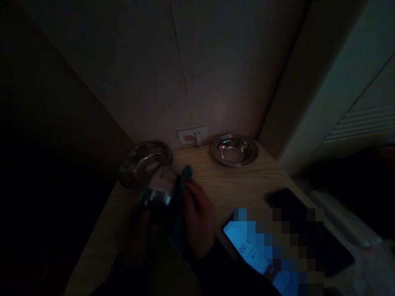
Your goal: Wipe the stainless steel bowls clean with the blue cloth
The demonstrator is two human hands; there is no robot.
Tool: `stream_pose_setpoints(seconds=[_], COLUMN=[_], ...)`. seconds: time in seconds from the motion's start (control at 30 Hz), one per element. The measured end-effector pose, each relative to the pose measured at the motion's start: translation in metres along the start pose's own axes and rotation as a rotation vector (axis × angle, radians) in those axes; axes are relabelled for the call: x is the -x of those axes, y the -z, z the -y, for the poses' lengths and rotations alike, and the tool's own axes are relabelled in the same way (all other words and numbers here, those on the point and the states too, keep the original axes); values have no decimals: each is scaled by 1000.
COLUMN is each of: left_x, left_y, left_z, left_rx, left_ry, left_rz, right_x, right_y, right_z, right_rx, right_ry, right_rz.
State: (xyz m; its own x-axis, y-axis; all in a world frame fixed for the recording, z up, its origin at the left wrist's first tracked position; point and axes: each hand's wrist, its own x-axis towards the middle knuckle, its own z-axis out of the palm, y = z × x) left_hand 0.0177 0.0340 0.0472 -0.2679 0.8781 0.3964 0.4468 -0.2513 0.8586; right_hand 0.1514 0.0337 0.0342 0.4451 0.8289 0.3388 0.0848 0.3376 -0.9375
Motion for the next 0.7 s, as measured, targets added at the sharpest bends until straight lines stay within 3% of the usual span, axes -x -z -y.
stream_pose_setpoints(seconds=[0.13, 0.37, 0.47, 0.7], left_x=[0, 2, 2, 2], left_y=[3, 1, -1, 1], left_z=[4, 6, 7, 7], left_rx=[88, 174, 97, -106], left_ry=[70, 157, 149, 24], left_rz=[41, 10, 6, 20], right_x=[-2, 0, 2, 10], right_y=[1, 1, 0, 2], right_z=[0, 2, 2, 5], right_rx=[-34, -11, 28, 202], right_ry=[-38, 66, 117, 428], right_rz=[5, 64, 73, 175])
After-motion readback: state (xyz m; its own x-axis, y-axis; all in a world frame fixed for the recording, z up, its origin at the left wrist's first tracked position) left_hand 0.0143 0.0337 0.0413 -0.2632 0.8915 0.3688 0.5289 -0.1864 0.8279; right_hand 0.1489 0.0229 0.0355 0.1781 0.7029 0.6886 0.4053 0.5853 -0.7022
